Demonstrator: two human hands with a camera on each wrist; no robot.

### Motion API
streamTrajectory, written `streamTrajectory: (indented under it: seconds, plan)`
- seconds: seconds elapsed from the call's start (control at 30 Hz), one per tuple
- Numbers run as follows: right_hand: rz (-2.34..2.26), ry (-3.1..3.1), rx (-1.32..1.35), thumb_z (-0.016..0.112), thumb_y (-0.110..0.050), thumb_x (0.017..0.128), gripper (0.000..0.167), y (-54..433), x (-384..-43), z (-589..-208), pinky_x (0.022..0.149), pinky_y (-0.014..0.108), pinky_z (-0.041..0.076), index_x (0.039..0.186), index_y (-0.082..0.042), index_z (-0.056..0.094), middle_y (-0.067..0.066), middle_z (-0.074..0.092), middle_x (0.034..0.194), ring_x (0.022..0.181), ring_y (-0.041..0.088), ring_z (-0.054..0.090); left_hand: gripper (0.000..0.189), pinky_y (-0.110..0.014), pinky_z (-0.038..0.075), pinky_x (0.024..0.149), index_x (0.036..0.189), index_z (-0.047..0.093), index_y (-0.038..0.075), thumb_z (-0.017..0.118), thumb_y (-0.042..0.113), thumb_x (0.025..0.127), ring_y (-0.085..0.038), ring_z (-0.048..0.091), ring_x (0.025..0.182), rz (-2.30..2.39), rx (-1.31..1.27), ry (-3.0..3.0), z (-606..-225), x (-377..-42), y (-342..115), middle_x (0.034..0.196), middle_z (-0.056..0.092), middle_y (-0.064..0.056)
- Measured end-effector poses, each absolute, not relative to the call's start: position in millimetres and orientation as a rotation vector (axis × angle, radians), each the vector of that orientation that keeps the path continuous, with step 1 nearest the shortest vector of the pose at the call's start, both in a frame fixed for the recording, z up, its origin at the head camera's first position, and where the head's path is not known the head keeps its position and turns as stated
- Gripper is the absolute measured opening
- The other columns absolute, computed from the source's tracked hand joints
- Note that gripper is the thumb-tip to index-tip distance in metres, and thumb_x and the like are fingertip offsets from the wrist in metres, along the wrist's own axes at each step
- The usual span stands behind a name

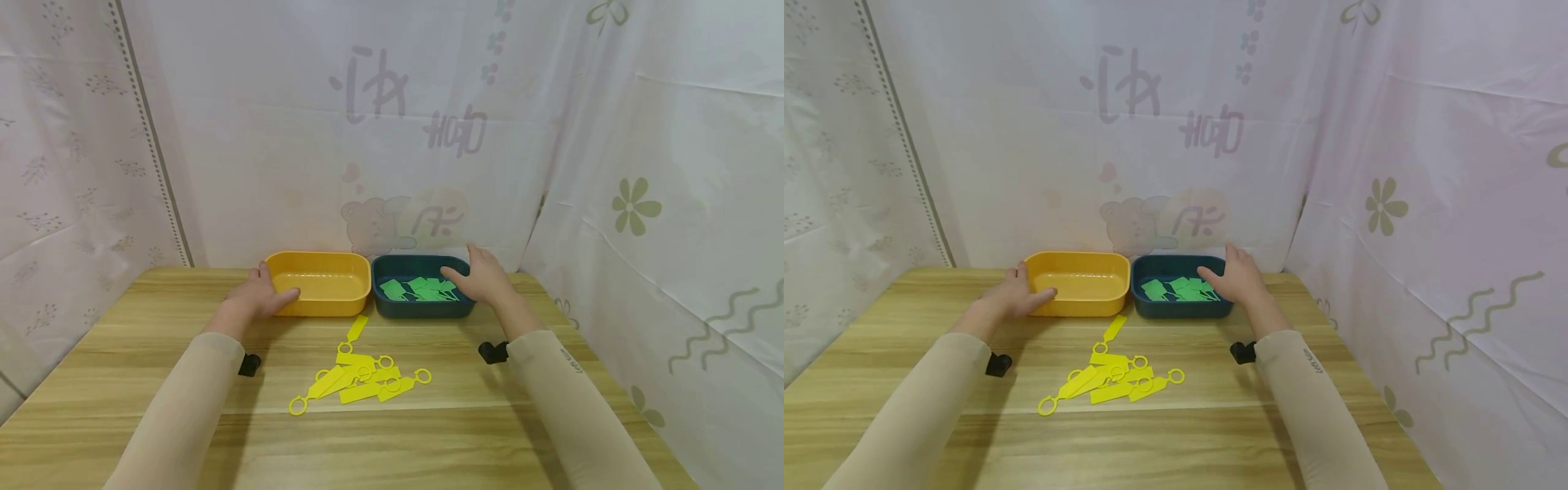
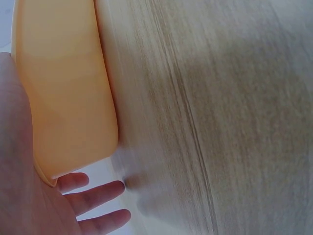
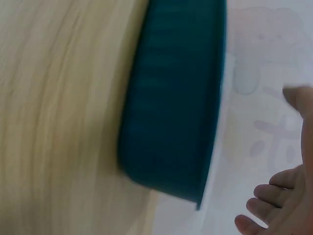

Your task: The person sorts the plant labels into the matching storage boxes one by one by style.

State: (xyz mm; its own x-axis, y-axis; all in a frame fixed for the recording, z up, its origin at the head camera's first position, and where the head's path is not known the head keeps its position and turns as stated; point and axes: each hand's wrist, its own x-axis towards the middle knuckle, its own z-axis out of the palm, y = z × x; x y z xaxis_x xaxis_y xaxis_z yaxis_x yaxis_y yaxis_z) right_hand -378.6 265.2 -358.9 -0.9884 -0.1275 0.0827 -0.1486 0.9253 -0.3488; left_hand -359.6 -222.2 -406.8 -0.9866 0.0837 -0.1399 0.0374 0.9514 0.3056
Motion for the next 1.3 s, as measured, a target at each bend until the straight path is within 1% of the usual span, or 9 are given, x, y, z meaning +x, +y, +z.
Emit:
streamTrajectory:
  seconds: [0.07, 0.17, 0.33, 0.47, 0.67, 0.9, 1.03, 1.13, 1.3]
  plan:
    - [0.507, -3.058, 0.218, 0.05, -0.077, 0.104, 0.118, 267.0, -377.8, -364.1, 0.135, 0.066, 0.018, 0.173, 0.007, 0.005, 0.033, 0.011, 0.181, 0.168, 0.052, 0.014, 0.128, -0.076, 0.045, 0.114, 0.167, -0.012, -0.016, 0.035, 0.084, 0.102, -0.069, 0.046, 0.143, 0.462, 0.09, 2.952, -406.8, -359.6, -222.9, 0.176, 0.005, -0.043]
    - [0.482, -3.107, 0.211, 0.05, -0.085, 0.098, 0.131, 270.2, -377.3, -370.7, 0.136, 0.065, 0.015, 0.171, 0.012, 0.0, 0.035, 0.004, 0.181, 0.168, 0.054, 0.008, 0.128, -0.075, 0.044, 0.116, 0.167, -0.012, -0.016, 0.035, 0.084, 0.102, -0.069, 0.045, 0.144, 0.467, 0.086, 2.951, -407.3, -359.6, -223.7, 0.176, 0.005, -0.043]
    - [0.476, -3.171, 0.181, 0.052, -0.092, 0.092, 0.142, 276.1, -377.6, -381.1, 0.136, 0.067, 0.012, 0.17, 0.014, -0.002, 0.037, -0.003, 0.18, 0.168, 0.056, 0.004, 0.128, -0.076, 0.043, 0.116, 0.167, -0.013, -0.015, 0.035, 0.083, 0.102, -0.069, 0.044, 0.145, 0.475, 0.085, 2.95, -407.1, -358.9, -224.1, 0.176, 0.005, -0.043]
    - [0.46, -3.211, 0.155, 0.053, -0.092, 0.092, 0.143, 278.6, -377.9, -387.2, 0.135, 0.068, 0.011, 0.17, 0.014, -0.003, 0.037, -0.004, 0.18, 0.168, 0.055, 0.002, 0.128, -0.077, 0.044, 0.114, 0.167, -0.013, -0.015, 0.035, 0.084, 0.101, -0.069, 0.046, 0.143, 0.467, 0.083, 2.956, -407.2, -359.8, -224.1, 0.176, 0.005, -0.043]
    - [0.477, -3.236, 0.14, 0.05, -0.092, 0.093, 0.142, 279.2, -378.9, -393.1, 0.135, 0.07, 0.01, 0.17, 0.013, -0.005, 0.035, -0.004, 0.181, 0.169, 0.053, 0.0, 0.128, -0.075, 0.043, 0.117, 0.167, -0.014, -0.015, 0.035, 0.084, 0.102, -0.069, 0.044, 0.145, 0.474, 0.086, 2.956, -410.3, -363.0, -223.8, 0.175, 0.005, -0.043]
    - [0.506, -3.269, 0.15, 0.05, -0.093, 0.092, 0.144, 276.8, -379.3, -395.6, 0.136, 0.067, 0.009, 0.169, 0.014, -0.008, 0.036, -0.008, 0.18, 0.169, 0.054, -0.003, 0.128, -0.076, 0.044, 0.115, 0.167, -0.014, -0.015, 0.036, 0.084, 0.101, -0.068, 0.046, 0.144, 0.469, 0.081, 2.959, -414.3, -365.3, -224.9, 0.176, 0.005, -0.042]
    - [0.54, -3.293, 0.156, 0.049, -0.092, 0.093, 0.143, 276.4, -379.3, -395.9, 0.136, 0.068, 0.008, 0.168, 0.015, -0.011, 0.037, -0.011, 0.179, 0.168, 0.055, -0.004, 0.129, -0.078, 0.043, 0.115, 0.166, -0.015, -0.015, 0.034, 0.085, 0.101, -0.07, 0.043, 0.145, 0.462, 0.084, 2.951, -412.9, -364.3, -223.8, 0.176, 0.003, -0.043]
    - [0.536, -3.309, 0.151, 0.047, -0.094, 0.093, 0.144, 275.6, -379.3, -396.3, 0.136, 0.068, 0.009, 0.168, 0.013, -0.012, 0.036, -0.014, 0.179, 0.169, 0.054, -0.005, 0.128, -0.078, 0.041, 0.116, 0.166, -0.015, -0.015, 0.034, 0.084, 0.102, -0.07, 0.04, 0.147, 0.469, 0.082, 2.947, -411.5, -362.9, -223.9, 0.176, 0.001, -0.044]
    - [0.52, -3.322, 0.153, 0.045, -0.095, 0.093, 0.144, 274.0, -377.5, -395.1, 0.136, 0.068, 0.008, 0.168, 0.013, -0.014, 0.036, -0.016, 0.179, 0.169, 0.054, -0.006, 0.128, -0.077, 0.04, 0.118, 0.166, -0.016, -0.015, 0.035, 0.083, 0.102, -0.07, 0.038, 0.148, 0.478, 0.078, 2.943, -410.5, -362.8, -224.2, 0.175, 0.001, -0.044]
